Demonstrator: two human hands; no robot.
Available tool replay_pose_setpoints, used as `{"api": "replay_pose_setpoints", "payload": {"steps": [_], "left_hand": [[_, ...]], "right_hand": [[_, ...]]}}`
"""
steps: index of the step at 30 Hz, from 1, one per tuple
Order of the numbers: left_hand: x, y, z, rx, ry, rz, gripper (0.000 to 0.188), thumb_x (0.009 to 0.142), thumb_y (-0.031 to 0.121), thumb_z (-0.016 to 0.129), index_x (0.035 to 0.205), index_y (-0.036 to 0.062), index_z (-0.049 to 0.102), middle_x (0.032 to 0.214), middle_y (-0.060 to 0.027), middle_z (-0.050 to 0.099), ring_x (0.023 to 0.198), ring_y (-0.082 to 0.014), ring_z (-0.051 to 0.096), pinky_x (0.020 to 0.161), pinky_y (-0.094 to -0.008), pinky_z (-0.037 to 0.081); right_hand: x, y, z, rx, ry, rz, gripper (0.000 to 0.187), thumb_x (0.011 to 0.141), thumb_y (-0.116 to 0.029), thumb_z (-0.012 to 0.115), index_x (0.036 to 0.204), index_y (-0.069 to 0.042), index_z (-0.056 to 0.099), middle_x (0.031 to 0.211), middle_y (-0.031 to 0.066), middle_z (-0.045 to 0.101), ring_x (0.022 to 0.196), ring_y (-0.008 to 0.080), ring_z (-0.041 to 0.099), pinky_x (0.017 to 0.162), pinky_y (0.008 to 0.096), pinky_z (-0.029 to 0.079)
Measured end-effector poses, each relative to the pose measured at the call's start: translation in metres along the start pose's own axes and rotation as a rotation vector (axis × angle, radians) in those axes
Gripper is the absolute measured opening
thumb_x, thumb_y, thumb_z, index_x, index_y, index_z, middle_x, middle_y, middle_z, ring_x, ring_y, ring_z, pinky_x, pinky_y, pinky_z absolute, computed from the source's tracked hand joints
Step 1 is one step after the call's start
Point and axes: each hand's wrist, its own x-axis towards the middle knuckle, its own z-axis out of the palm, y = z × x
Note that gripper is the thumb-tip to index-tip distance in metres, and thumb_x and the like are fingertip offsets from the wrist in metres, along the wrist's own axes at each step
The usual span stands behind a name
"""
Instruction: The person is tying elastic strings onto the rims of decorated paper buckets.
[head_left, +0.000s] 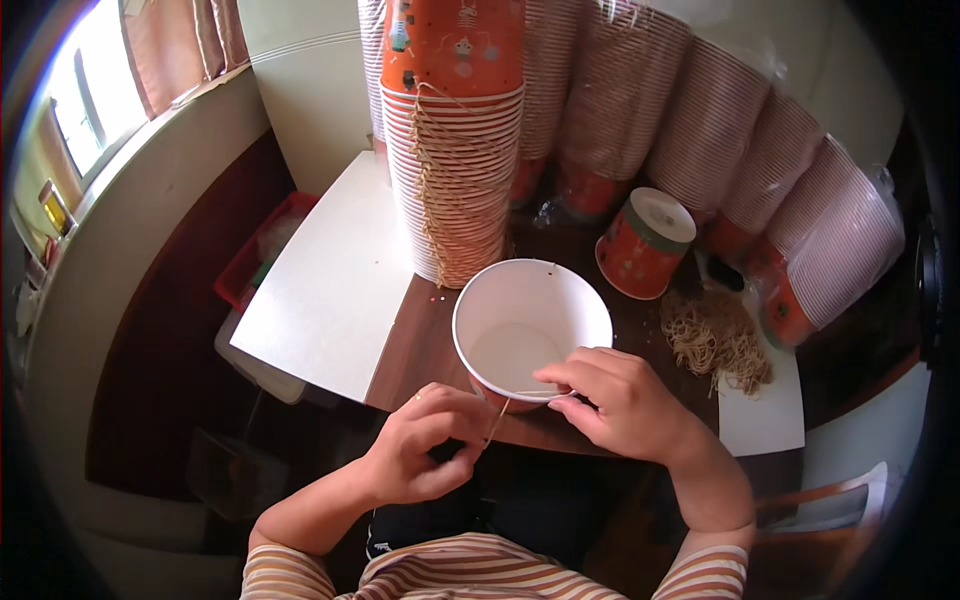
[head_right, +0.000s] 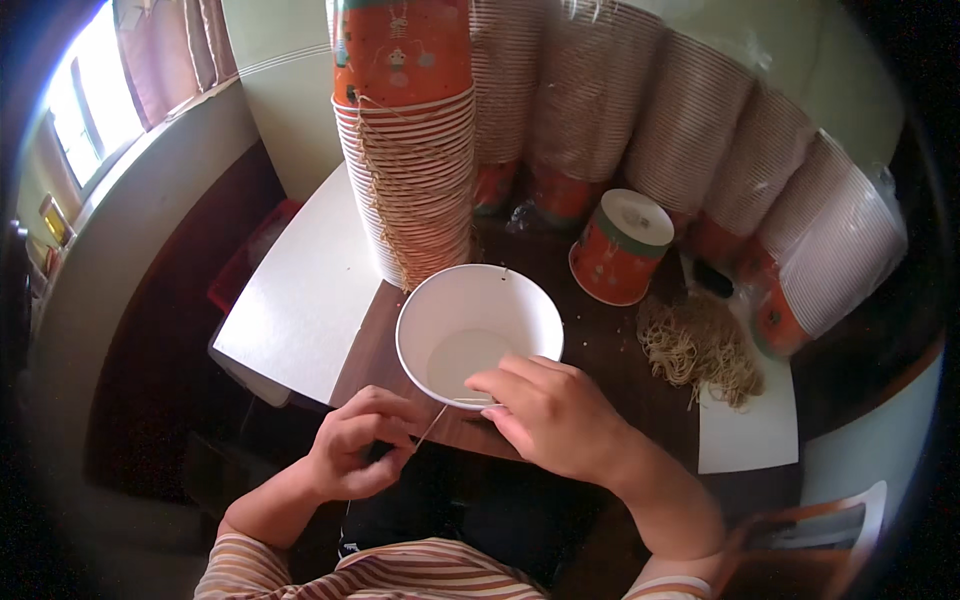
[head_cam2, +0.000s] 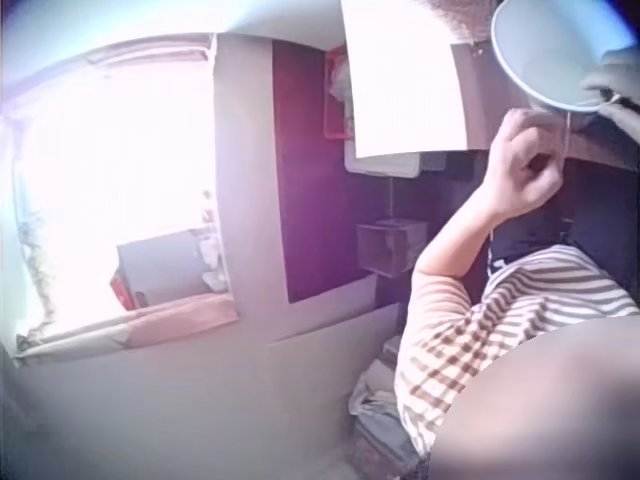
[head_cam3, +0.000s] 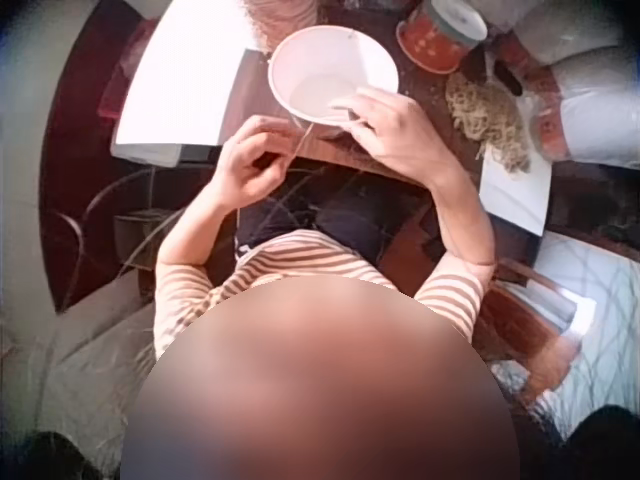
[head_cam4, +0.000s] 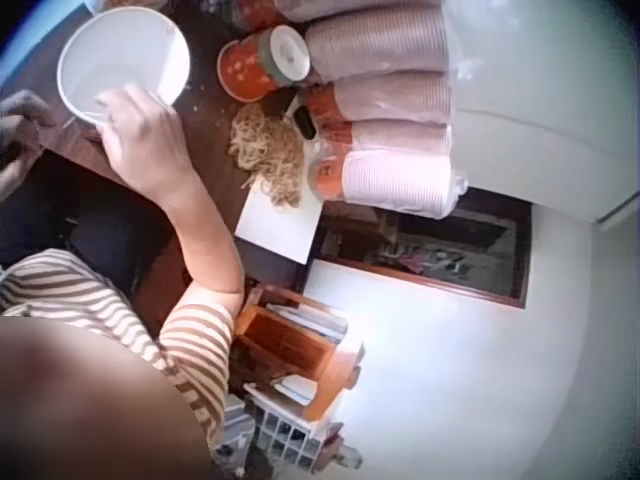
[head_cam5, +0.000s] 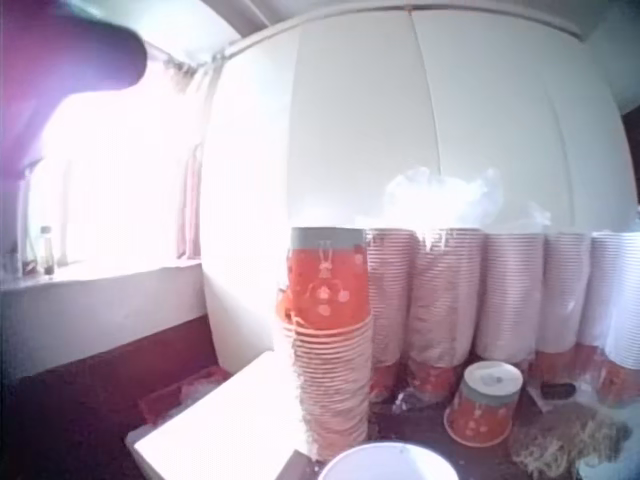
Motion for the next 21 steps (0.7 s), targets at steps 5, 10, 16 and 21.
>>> {"api": "replay_pose_setpoints", "payload": {"steps": [5,10,16,21], "left_hand": [[0.002,-0.006,0.010,-0.749,0.007,-0.266,0.011,0.097,0.008,0.048,0.098,-0.0010,0.055,0.104,-0.0090,0.063,0.086,-0.0080,0.057,0.075,-0.0225,0.048],[0.014,-0.003,0.016,-0.754,0.103,-0.455,0.011,0.095,0.008,0.052,0.099,-0.0015,0.055,0.090,-0.0044,0.063,0.078,-0.0072,0.058,0.069,-0.0208,0.050],[0.021,-0.005,0.021,-0.697,0.244,-0.515,0.015,0.091,0.009,0.059,0.100,-0.0026,0.055,0.090,-0.0059,0.064,0.079,-0.0077,0.061,0.067,-0.0193,0.050],[0.019,0.004,0.019,-0.700,0.121,-0.525,0.015,0.092,0.007,0.057,0.103,-0.0042,0.057,0.092,-0.0067,0.064,0.084,-0.0101,0.062,0.072,-0.0228,0.052]], "right_hand": [[0.002,-0.010,0.003,0.188,0.113,-0.118,0.023,0.074,0.003,0.064,0.097,-0.003,0.064,0.080,0.0102,0.061,0.073,0.0275,0.060,0.065,0.0344,0.049],[0.012,-0.016,0.005,0.319,0.085,-0.072,0.021,0.074,0.003,0.067,0.092,-0.005,0.069,0.076,0.0061,0.063,0.067,0.0188,0.060,0.060,0.0289,0.047],[0.023,-0.015,0.008,0.422,0.063,-0.112,0.018,0.074,0.001,0.069,0.091,-0.005,0.069,0.075,0.0049,0.064,0.066,0.0140,0.059,0.058,0.0247,0.045],[0.027,-0.019,0.009,0.531,0.005,-0.020,0.014,0.077,0.002,0.067,0.090,-0.003,0.068,0.077,0.0053,0.065,0.070,0.0125,0.061,0.061,0.0240,0.047]]}}
